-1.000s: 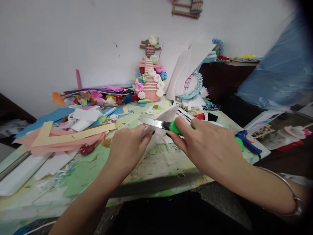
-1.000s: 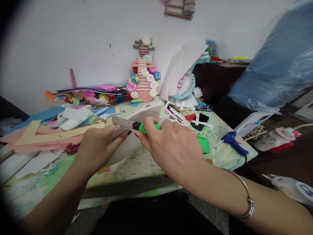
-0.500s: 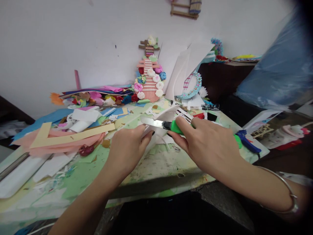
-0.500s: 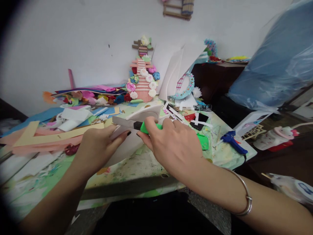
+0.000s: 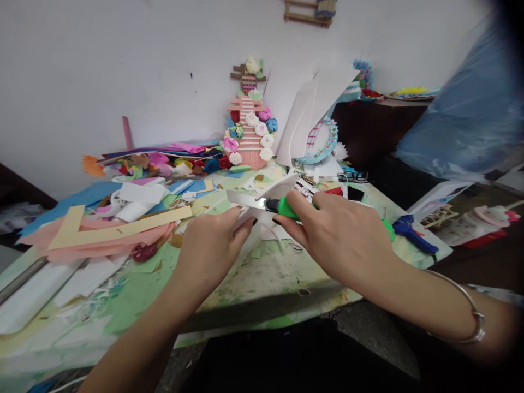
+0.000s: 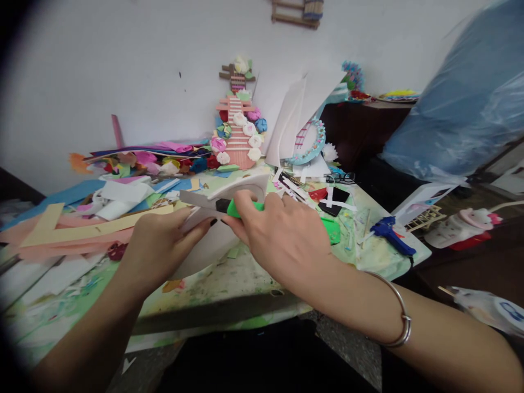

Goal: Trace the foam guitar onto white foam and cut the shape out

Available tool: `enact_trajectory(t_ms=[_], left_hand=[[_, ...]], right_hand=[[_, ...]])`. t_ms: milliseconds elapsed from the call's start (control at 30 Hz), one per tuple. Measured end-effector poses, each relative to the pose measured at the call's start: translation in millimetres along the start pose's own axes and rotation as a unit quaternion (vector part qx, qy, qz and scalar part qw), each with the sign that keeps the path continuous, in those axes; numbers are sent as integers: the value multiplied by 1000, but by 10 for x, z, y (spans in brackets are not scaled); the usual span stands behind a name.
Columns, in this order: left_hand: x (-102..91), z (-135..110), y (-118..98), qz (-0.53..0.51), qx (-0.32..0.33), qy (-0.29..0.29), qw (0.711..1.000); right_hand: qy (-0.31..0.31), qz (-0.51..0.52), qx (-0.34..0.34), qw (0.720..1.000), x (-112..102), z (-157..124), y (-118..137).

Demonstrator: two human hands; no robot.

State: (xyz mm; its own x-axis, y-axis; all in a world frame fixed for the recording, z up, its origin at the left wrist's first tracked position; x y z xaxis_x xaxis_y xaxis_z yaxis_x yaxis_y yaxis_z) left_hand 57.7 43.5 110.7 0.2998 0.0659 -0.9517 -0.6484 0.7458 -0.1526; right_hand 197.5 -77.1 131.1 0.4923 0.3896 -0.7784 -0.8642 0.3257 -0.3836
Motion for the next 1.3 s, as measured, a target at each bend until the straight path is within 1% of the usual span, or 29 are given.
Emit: enact_trajectory(t_ms=[100,200,367,500,700,900,1100,1300], left_hand=[[8,10,2,-2,11,-10,1000],[23,17,-3,4,20,-17,1000],[35,15,-2,20,30,-28,999],[33,10,-8,14,36,-27,999],[23,-3,-16,-1,17,-25,1000],[24,7,-15,-6,14,-12,1000],[33,-5,-7,-11,16,-16,1000],[38,-5,-8,-23,25,-22,999]], right_hand=[[-9,-8,1,1000,24,-37,-59],[1,-6,5,1000,29,-52,-83],[10,-8,12,1000,4,-29,-55],[30,-6,20,999,-26,12,-19],[59,-2,30,998,-27,68,-7],[56,9,30,998,16,34,-57],[53,5,32,998,44,11,-102],[69,13,31,997,65,8,-139]])
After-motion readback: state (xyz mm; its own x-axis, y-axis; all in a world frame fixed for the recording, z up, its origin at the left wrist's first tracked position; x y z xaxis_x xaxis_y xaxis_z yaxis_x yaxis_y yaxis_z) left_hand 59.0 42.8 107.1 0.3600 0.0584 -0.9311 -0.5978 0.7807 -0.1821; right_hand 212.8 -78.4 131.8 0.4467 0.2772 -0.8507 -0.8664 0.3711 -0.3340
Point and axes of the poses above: each hand's wrist, its own z-axis towards the middle knuckle, its own x-axis out of the palm, y = z × x, the point moved 1 cm from there along z, towards the middle knuckle, and after that the axes turned 2 degrees about y, right-handed, at the moved point
